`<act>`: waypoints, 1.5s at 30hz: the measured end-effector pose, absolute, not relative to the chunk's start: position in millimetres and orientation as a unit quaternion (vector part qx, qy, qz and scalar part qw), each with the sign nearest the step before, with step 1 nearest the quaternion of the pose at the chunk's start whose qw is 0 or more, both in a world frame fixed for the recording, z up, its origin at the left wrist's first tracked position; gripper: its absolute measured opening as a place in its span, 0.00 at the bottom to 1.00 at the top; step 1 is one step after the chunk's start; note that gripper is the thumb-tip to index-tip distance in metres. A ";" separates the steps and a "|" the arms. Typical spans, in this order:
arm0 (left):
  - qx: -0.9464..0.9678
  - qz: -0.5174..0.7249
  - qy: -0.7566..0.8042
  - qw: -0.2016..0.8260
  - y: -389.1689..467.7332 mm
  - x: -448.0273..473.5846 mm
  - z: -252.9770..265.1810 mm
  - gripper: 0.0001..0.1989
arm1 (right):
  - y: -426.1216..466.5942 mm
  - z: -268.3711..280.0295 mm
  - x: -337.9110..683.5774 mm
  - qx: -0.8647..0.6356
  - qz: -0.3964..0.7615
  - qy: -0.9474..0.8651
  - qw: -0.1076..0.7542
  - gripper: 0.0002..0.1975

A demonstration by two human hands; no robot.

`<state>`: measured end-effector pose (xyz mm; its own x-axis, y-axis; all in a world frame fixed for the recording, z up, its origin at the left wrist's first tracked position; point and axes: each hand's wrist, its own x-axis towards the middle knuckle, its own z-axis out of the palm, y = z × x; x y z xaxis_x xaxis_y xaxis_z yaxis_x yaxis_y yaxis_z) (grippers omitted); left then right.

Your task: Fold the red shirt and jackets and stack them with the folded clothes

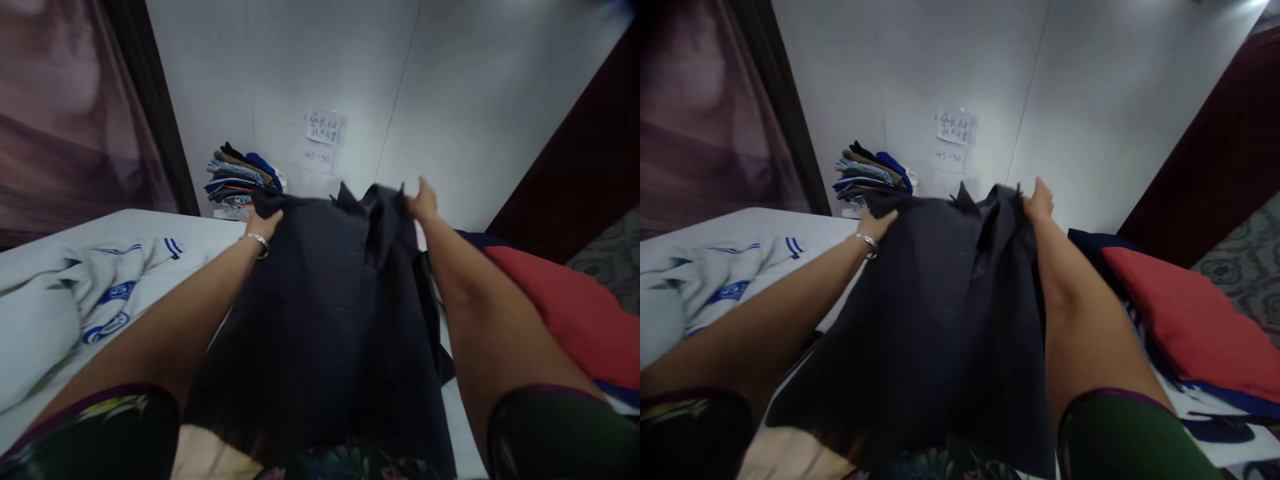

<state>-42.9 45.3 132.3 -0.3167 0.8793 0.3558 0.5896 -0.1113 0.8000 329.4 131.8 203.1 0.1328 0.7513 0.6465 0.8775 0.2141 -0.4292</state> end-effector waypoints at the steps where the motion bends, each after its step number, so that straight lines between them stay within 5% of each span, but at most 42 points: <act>1: 0.556 0.446 0.681 0.163 52.1 -41.6 108.4 0.33 | 130.0 172.5 319.9 -0.611 0.002 -0.679 0.407 0.32; 6: 0.588 0.249 0.741 0.205 32.5 -49.1 8.6 0.30 | 68.5 22.5 305.0 -0.589 0.147 -0.728 0.319 0.17; 12: 0.703 0.046 0.707 0.064 -35.4 -76.1 -35.1 0.30 | -34.7 -70.3 355.2 -0.550 0.185 -0.769 0.268 0.17; 19: 0.676 0.063 0.735 0.002 -98.4 -83.6 -48.4 0.28 | -97.9 -90.8 418.1 -0.636 0.061 -0.701 0.318 0.23; 25: 0.743 0.166 0.640 0.107 -146.1 -25.1 -43.1 0.26 | -114.2 -92.6 416.9 -0.679 0.102 -0.672 0.277 0.28; 33: 0.789 0.090 0.581 0.178 -171.1 27.8 -38.3 0.39 | -106.6 -84.5 397.4 -0.669 0.120 -0.702 0.212 0.24; 39: 0.764 0.106 0.609 0.183 -166.4 30.2 -34.4 0.23 | -97.7 -85.0 414.8 -0.662 0.157 -0.677 0.281 0.21; 45: 0.699 0.206 0.626 0.277 -160.6 29.1 -28.9 0.21 | -107.8 -80.3 403.5 -0.676 0.099 -0.701 0.204 0.21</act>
